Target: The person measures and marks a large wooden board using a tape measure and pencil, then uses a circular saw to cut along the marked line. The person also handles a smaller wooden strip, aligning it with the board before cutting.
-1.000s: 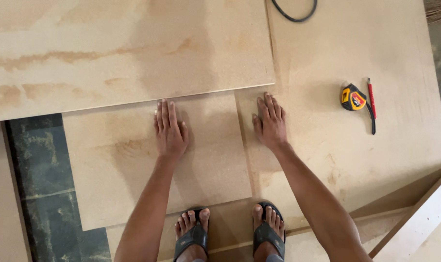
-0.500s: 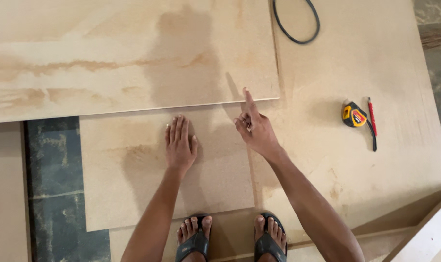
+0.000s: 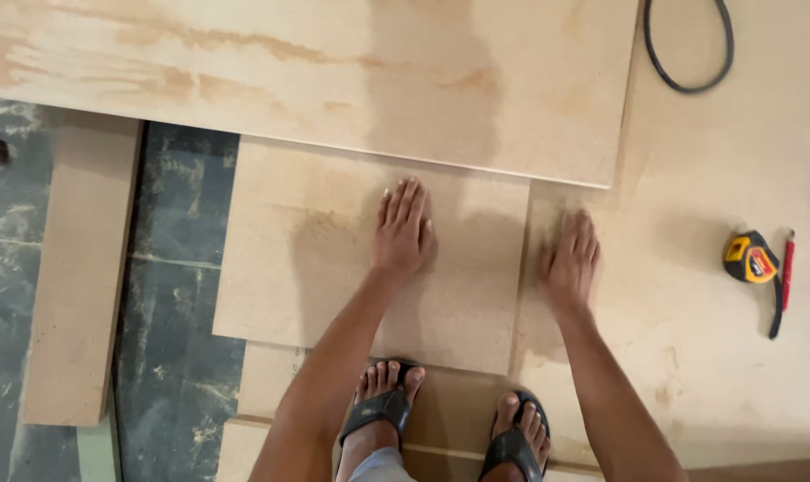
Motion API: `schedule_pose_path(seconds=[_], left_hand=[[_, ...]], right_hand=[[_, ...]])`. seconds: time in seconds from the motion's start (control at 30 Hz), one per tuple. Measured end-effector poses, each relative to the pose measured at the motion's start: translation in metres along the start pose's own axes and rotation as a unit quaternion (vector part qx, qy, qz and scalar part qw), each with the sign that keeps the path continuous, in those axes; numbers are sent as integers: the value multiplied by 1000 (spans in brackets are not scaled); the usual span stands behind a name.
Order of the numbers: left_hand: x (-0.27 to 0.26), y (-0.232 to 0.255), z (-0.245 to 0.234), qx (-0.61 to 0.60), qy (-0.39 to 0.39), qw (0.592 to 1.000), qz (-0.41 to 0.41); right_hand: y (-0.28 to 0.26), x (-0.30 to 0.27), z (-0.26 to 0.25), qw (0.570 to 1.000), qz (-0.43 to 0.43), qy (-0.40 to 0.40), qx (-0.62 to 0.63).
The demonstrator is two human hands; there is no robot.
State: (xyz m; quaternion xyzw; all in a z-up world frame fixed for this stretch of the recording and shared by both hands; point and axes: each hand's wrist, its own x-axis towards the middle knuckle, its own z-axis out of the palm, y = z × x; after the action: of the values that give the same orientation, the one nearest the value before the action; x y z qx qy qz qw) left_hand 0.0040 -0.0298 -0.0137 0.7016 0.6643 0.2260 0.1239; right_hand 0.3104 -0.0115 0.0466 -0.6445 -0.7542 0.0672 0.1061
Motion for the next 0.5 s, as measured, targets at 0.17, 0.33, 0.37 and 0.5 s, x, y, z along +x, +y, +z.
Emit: schedule_pose_path(seconds=[0.17, 0.33, 0.37, 0.5], left_hand=[[5, 12, -13, -12, -37, 999, -25], [7, 7, -12, -14, -22, 1000, -3], [7, 7, -12, -10, -19, 1000, 4], [6, 8, -14, 0, -7, 1000, 17]], right_hand=[[19, -6, 13, 998, 11, -65, -25], [26, -3, 17, 999, 24, -35, -15], [25, -5, 15, 999, 23, -25, -7], [20, -6, 5, 1000, 10, 5, 11]])
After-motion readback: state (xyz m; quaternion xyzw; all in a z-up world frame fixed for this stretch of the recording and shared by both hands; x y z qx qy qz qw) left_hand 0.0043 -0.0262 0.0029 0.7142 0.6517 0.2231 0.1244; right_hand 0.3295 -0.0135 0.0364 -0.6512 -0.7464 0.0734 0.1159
